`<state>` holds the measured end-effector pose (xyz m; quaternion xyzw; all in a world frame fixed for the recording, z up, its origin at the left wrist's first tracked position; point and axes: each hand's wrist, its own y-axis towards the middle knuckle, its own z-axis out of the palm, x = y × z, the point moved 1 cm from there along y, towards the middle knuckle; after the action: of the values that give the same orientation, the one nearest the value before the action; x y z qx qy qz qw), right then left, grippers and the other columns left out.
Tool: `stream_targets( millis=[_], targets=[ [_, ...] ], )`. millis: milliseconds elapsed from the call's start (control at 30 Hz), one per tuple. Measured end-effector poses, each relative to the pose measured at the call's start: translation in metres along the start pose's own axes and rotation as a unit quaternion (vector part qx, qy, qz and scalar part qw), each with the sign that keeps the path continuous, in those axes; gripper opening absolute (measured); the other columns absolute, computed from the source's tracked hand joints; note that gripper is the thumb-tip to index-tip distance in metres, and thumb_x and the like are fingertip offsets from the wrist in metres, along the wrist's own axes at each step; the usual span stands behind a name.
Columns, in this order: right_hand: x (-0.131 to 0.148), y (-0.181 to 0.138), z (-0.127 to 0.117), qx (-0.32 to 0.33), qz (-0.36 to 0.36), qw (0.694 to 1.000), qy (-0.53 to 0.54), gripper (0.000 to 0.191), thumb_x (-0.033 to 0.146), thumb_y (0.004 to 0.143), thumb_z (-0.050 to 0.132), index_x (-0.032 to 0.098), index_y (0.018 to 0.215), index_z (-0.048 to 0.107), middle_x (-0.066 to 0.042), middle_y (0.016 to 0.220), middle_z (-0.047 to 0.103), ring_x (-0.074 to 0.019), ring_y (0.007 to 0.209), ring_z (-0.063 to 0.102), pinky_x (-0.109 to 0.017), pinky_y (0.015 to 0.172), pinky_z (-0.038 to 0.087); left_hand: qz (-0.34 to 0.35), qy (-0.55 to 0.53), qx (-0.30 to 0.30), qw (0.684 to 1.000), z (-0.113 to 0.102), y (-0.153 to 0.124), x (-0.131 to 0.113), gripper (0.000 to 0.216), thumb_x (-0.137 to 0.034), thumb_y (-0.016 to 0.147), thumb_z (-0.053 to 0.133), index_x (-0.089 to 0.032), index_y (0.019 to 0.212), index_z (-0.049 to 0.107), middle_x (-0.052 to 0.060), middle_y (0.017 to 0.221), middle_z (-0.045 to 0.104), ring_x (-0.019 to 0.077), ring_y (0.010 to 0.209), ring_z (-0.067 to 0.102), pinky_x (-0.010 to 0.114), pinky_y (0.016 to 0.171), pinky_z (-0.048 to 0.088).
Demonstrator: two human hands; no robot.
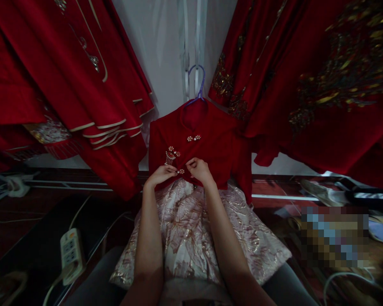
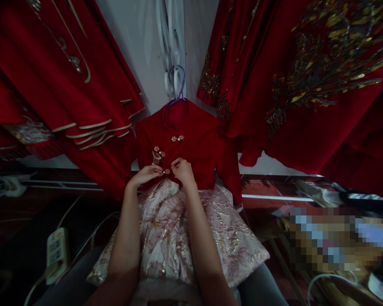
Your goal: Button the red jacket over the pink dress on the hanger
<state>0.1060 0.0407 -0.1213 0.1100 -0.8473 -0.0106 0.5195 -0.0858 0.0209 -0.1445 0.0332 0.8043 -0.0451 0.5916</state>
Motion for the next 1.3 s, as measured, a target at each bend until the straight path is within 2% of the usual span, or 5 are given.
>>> stream_targets(
  millis=[167, 700, 967, 1167, 1300],
  targets=[
    [-0.005, 0.002, 0.008, 0.02, -0.051, 0.998, -0.044, 0.009, 0.013, 0.073, 0.062, 0.017, 0.081, 0.065, -0.002, 0.076, 0.07, -0.0116, 0.07, 0.066, -0.019, 0.065, 0.049, 0.028, 0.021, -0.019, 0.999, 0.004, 0.0, -0.004, 0.034, -0.038, 0.06, 0.077, -0.013, 0.08, 0.066, 0.006, 0.082, 0.07, 0.0148, 0.075, 0.063, 0.028, 0.076, 0.048],
    [-0.019, 0.007, 0.02, 0.04, -0.028, 0.999, 0.023, 0.015, 0.021, 0.066, 0.073, 0.015, 0.079, 0.066, -0.003, 0.072, 0.07, -0.0115, 0.064, 0.065, -0.019, 0.059, 0.048, 0.037, 0.006, -0.032, 0.999, 0.007, 0.009, 0.006, 0.038, -0.043, 0.055, 0.079, -0.012, 0.071, 0.065, 0.008, 0.074, 0.07, 0.0162, 0.069, 0.064, 0.028, 0.07, 0.048],
    [-0.017, 0.006, 0.02, 0.064, 0.009, 0.995, 0.081, 0.019, 0.023, 0.063, 0.075, 0.013, 0.079, 0.068, -0.005, 0.073, 0.071, -0.01, 0.061, 0.063, -0.019, 0.058, 0.048, 0.024, -0.03, -0.036, 0.999, 0.005, 0.002, -0.006, 0.034, -0.037, 0.054, 0.08, -0.011, 0.069, 0.065, 0.007, 0.07, 0.069, 0.0147, 0.067, 0.063, 0.028, 0.07, 0.048],
    [0.002, -0.008, -0.02, 0.297, 0.045, 0.929, 0.216, 0.029, 0.025, 0.061, 0.076, 0.011, 0.085, 0.068, -0.005, 0.076, 0.071, -0.0078, 0.06, 0.061, -0.02, 0.059, 0.05, 0.083, -0.209, -0.171, 0.959, 0.013, 0.011, -0.019, 0.036, -0.041, 0.067, 0.073, -0.015, 0.092, 0.067, 0.006, 0.093, 0.069, 0.0128, 0.079, 0.063, 0.027, 0.077, 0.048],
    [0.016, -0.02, -0.05, 0.375, 0.024, 0.903, 0.206, 0.03, 0.024, 0.059, 0.077, 0.012, 0.085, 0.068, -0.003, 0.079, 0.071, -0.0083, 0.064, 0.062, -0.021, 0.063, 0.051, 0.091, -0.328, -0.167, 0.925, 0.023, 0.017, -0.027, 0.032, -0.039, 0.073, 0.069, -0.015, 0.095, 0.069, 0.009, 0.104, 0.068, 0.0117, 0.084, 0.063, 0.025, 0.079, 0.047]
  ],
)
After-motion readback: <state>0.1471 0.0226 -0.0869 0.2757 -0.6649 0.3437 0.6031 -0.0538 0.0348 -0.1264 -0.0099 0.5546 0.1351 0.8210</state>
